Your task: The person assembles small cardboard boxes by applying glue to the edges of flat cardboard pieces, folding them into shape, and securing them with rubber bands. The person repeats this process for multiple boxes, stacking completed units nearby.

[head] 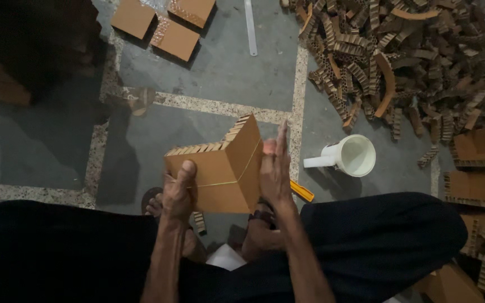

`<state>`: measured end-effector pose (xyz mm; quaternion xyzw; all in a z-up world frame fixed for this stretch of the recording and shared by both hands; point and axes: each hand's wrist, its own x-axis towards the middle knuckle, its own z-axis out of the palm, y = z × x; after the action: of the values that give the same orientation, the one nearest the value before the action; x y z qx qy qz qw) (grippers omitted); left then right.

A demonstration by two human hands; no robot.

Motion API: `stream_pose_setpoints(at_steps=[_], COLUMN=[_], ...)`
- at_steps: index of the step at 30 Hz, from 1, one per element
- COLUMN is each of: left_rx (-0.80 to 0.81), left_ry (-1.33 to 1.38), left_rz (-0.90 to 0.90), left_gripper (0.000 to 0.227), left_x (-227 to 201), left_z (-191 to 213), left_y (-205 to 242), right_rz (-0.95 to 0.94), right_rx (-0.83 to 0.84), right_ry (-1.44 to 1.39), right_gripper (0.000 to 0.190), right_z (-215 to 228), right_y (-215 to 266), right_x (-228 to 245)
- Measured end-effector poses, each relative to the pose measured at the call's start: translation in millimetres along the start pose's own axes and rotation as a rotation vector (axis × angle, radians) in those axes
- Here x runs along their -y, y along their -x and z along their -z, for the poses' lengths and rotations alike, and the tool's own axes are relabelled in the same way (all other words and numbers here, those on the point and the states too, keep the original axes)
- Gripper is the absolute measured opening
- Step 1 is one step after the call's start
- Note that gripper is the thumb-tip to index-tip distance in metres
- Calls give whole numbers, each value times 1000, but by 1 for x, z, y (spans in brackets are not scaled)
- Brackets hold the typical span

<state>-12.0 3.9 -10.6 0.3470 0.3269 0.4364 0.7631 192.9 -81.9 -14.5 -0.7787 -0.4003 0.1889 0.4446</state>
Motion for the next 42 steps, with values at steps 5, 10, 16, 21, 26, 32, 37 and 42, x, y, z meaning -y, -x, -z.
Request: stream_pose_setpoints(at_steps=[5,10,16,21,26,32,37,42], left_rx=[3,26,31,-85,122,87,76,92], left_ry=[-92,13,325,33,-30,-11,-22,-62], left_rz=[6,49,231,227,112,175,209,199], left_gripper=[55,55,60,58,48,41,37,37], left_x=[-2,-7,11,19,1,-18,-13,-5], left_z=[5,11,16,12,1,-5,-4,-2], left_y=[1,-6,-15,-16,-9,-7,-9,-8], right_rz=[168,368,-158,176,381,367,306,300], right_rx=[-4,-122,-141,88,164,198,169,175], right_ry=[537,493,-467,-131,195,143,27,-12], right_gripper=[54,59,77,90,89,82,82,77], right_z=[-11,20,64,56,23,10,4,2], right_y=[-19,-31,-20,-3,-1,7,13,16], right_x=[-65,-72,24,98,121,113,99,87])
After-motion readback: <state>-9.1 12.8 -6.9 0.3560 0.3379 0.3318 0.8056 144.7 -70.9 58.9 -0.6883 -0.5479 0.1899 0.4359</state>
